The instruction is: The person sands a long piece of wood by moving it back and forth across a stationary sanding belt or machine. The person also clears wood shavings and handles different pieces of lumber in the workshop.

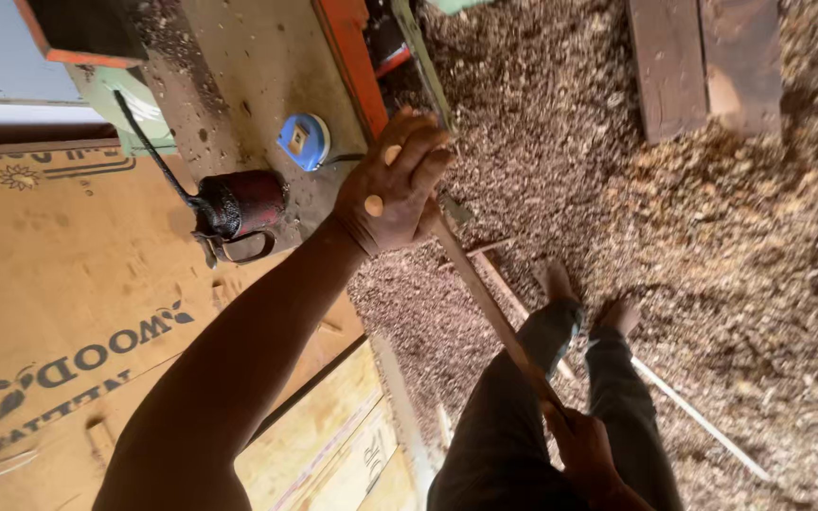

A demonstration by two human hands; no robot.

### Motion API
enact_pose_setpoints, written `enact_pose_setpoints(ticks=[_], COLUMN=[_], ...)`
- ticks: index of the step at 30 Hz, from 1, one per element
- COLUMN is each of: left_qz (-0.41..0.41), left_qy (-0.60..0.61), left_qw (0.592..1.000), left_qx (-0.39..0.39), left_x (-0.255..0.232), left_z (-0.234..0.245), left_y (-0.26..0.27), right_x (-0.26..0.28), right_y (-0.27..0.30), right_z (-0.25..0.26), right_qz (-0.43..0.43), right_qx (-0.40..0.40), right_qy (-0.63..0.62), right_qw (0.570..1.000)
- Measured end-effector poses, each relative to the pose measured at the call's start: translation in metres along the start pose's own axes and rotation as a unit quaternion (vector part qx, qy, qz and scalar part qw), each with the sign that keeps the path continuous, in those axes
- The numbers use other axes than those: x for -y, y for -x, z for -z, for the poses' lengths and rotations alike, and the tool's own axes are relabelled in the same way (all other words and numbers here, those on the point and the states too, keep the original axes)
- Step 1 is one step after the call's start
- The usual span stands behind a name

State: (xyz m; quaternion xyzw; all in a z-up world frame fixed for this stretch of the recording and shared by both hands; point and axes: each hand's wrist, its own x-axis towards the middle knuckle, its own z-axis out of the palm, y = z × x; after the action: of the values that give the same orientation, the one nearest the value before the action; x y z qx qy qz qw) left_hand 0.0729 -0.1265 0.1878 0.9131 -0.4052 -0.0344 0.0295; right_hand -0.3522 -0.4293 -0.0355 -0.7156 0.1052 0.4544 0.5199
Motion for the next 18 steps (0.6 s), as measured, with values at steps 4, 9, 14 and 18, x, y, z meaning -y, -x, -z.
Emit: enact_pose_setpoints(ticks=[4,9,14,18], left_qz=[0.008,0.001,0.005,0.019], left_qy=[0.011,-0.006,-0.046,-0.035], left_qw=[1.000,1.000,0.999,0.998], left_qx=[-0.004,-0.003,0.009,0.042], left_x=[0.001,-0.004,-0.004,-0.004], left_z=[0.004,0.005,0.004,0.000], left_y=[-0.004,-0.005,-0.007,-0.003], right_x=[-0.056,-0.083,0.013,0.188], right_y=[0.006,0.025,-0.021,-0.084], right_z=[0.025,0.087,0.123,0.159], right_qz=[-0.043,-0.049,0.128,0.321], right_qx=[-0.136,-0.172,-0.182,-0.110], right_qy=[-0.086,-0.077,0.063,0.248], right_qw=[0.986,0.981,0.973,0.908])
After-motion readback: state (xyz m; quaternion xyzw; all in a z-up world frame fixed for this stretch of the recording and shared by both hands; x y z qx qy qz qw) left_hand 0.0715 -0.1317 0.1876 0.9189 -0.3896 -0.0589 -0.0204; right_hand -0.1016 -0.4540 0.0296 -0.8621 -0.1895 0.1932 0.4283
